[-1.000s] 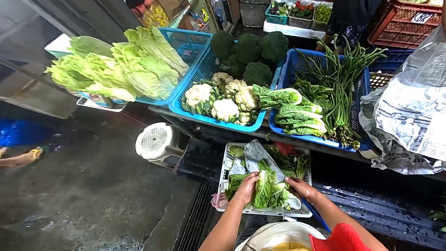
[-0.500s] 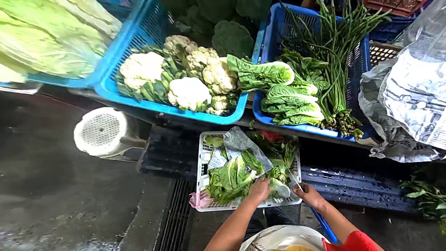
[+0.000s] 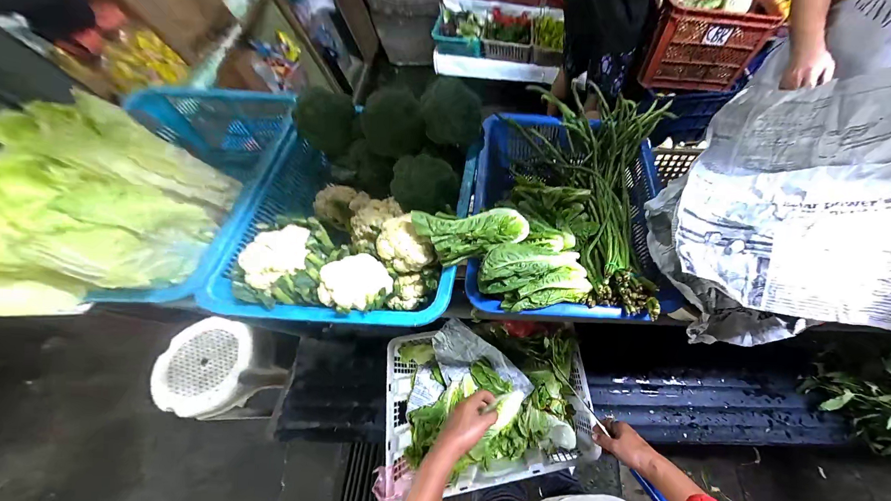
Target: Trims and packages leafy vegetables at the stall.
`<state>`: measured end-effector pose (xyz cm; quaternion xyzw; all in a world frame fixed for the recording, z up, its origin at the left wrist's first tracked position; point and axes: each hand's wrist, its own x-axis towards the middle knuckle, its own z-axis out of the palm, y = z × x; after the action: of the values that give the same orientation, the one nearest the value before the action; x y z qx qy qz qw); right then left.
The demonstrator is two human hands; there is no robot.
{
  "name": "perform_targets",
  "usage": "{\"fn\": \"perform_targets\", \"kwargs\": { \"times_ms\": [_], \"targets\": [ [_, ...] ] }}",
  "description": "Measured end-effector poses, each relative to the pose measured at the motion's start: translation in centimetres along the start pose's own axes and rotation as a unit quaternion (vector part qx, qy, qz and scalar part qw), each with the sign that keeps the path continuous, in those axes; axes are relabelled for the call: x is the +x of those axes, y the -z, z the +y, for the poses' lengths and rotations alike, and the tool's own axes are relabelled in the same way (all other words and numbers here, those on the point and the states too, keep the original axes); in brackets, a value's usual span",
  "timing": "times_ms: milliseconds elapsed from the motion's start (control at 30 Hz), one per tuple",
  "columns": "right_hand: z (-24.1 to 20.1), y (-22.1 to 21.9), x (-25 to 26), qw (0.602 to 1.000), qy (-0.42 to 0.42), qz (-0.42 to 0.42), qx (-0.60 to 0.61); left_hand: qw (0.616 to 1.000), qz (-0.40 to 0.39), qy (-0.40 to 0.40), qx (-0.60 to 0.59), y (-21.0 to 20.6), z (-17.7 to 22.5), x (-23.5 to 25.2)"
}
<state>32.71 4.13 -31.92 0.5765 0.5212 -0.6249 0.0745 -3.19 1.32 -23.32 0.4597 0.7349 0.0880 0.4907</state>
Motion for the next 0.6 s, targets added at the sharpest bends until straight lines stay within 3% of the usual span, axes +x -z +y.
{"fn": "perform_targets", "kwargs": {
  "times_ms": [100,167,233,300,333,433,500,600],
  "targets": [
    [0.9,0.1,0.6,1.000,0.011,0.000,-0.002,0.964,0.206,-0.168,-0.018,7.8,6.9,-5.6],
    [1.3,0.1,1.0,1.000,0.014,0.000,-0.004,0.894,0.347,-0.282,0.041,11.6,12.1,-7.9],
    [1.2,0.2,1.1,1.000,0.012,-0.003,-0.003,0.825,0.427,-0.356,0.106,14.0,16.7,-8.3],
    [0.9,0.4,1.0,1.000,0.012,-0.002,-0.002,0.783,0.451,-0.399,0.158,15.2,20.4,-6.9],
    [0.7,0.5,0.9,1.000,0.011,-0.002,-0.003,0.779,0.444,-0.402,0.185,15.4,21.7,-5.7],
    [1.3,0.4,0.9,1.000,0.005,0.007,0.004,0.815,0.371,-0.363,0.258,14.7,22.9,-1.3],
    [2.0,0.7,1.0,1.000,0.008,0.018,0.014,0.811,0.367,-0.368,0.271,13.4,22.3,0.5],
    [3.2,0.8,0.3,0.999,-0.002,0.025,0.026,0.738,0.468,-0.434,0.219,10.1,20.5,-0.1]
  ]
}}
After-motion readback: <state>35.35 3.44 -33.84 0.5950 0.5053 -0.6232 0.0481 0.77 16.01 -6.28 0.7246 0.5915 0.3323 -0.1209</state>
